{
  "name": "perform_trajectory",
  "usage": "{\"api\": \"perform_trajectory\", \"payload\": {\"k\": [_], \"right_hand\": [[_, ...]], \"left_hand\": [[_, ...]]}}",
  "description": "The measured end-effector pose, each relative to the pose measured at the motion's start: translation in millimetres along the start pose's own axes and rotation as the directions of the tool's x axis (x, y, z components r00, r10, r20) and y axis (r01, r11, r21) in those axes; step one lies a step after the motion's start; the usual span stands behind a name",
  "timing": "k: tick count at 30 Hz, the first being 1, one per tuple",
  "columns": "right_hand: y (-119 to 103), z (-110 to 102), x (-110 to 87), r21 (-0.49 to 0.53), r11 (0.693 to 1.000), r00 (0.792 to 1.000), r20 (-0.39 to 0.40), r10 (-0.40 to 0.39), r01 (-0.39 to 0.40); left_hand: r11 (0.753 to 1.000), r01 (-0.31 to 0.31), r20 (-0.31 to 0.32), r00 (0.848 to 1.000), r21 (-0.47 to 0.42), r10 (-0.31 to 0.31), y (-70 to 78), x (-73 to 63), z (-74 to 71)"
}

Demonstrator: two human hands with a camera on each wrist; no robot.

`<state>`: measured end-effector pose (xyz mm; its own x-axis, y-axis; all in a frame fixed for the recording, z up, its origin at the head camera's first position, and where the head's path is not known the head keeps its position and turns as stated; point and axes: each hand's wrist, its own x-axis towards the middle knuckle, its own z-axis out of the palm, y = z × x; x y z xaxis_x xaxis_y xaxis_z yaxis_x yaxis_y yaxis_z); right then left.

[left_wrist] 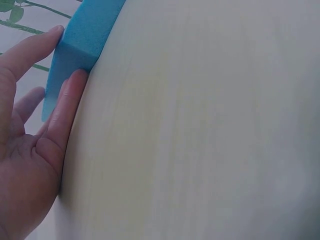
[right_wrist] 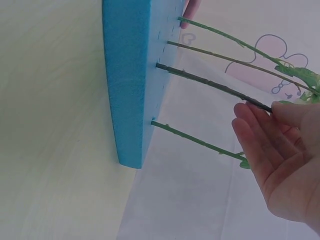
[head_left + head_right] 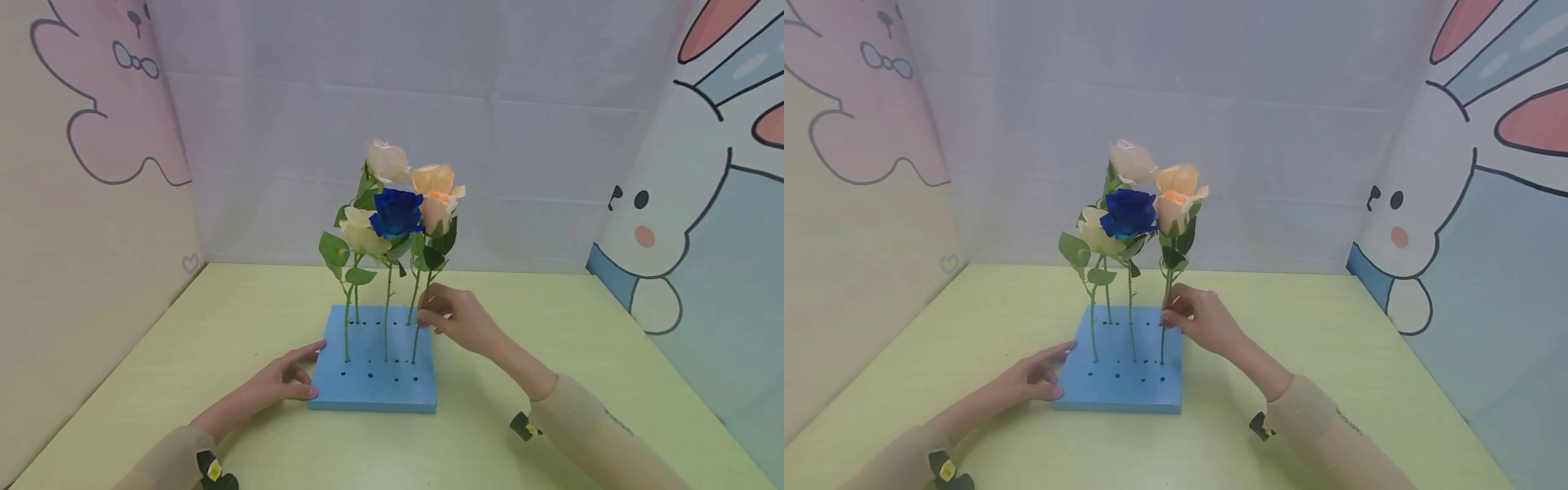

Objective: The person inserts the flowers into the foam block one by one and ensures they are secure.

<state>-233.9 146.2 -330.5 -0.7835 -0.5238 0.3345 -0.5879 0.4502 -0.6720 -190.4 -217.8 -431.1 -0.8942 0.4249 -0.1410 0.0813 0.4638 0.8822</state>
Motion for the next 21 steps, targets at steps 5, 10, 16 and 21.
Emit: {"api": "perform_trajectory", "payload": {"k": [5,10,16,21], "right_hand": [[1.8,-1.4,0.2,-0.001,1.0,1.0,0.0,0.006,-0.006],[2.6,-2.1,0.7,-0.002,1.0,1.0,0.01,-0.013,0.013],[2.9,-3.6,0.4,-0.014,1.0,0.999,0.037,-0.003,0.004],[3.3,-3.4,-2.9,-0.045,0.999,0.999,0.042,0.019,-0.017]], "left_hand": [[1.0,-0.019,0.001,1.0,0.015,0.019,0.8,3.2,-1.5],[1.0,-0.019,0.003,1.0,0.018,0.019,-1.3,5.4,-2.1],[0.999,-0.024,0.004,1.0,0.028,0.023,-3.6,5.7,-2.1],[0.998,-0.057,0.014,0.998,0.024,0.056,-3.1,3.9,-3.0]]}}
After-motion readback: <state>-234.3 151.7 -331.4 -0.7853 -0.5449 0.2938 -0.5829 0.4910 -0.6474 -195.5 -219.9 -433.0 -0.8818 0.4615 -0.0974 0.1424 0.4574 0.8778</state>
